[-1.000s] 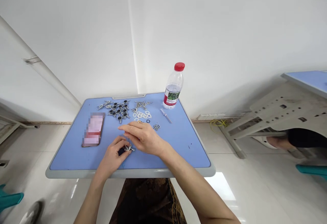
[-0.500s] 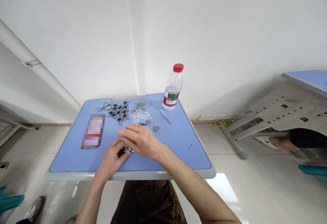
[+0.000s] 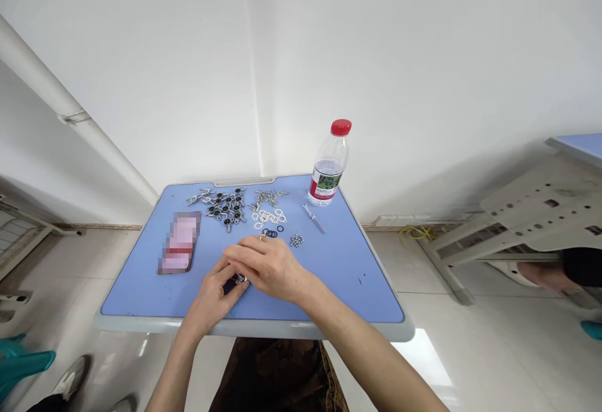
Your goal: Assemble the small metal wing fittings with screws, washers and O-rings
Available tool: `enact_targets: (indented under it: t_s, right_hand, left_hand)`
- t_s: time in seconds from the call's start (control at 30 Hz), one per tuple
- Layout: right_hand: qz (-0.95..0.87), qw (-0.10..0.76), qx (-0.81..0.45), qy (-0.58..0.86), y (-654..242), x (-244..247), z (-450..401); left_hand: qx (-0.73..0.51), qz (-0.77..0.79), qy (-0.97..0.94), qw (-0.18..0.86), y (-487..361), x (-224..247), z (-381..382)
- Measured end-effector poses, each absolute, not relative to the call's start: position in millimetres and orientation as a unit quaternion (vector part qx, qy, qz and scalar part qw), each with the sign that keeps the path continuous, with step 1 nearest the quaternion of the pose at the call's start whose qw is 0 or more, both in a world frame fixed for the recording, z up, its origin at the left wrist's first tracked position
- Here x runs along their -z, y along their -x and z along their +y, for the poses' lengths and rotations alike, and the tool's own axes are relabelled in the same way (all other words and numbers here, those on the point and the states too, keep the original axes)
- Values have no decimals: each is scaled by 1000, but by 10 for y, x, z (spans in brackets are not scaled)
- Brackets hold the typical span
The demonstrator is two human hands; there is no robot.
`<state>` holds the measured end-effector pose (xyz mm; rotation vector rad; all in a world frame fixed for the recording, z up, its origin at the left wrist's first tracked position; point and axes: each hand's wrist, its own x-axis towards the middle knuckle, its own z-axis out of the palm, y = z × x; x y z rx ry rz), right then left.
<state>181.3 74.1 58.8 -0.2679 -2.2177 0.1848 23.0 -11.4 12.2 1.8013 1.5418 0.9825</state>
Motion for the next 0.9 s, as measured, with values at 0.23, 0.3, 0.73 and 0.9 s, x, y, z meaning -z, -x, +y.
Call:
enact_targets:
  t_s: [0.23,0.3,0.73,0.9]
  right_hand:
    - [-886,444,-52,124,-1812,-577,727]
    - [-884,446,-45,135,-1809,-563,728]
    - [-884,439,-45,151,-1807,-570,747]
    - [-905,401,-100,103,-1849,-617,730]
  left_hand:
    - [-375,571,-667,298,-201,-58,-99]
    - [-373,571,-667,300,-198,-51,-98]
    - [-374,575,-657,313,-209,-85,-102]
    - [-390,569,-658,303,-207,-55,-89]
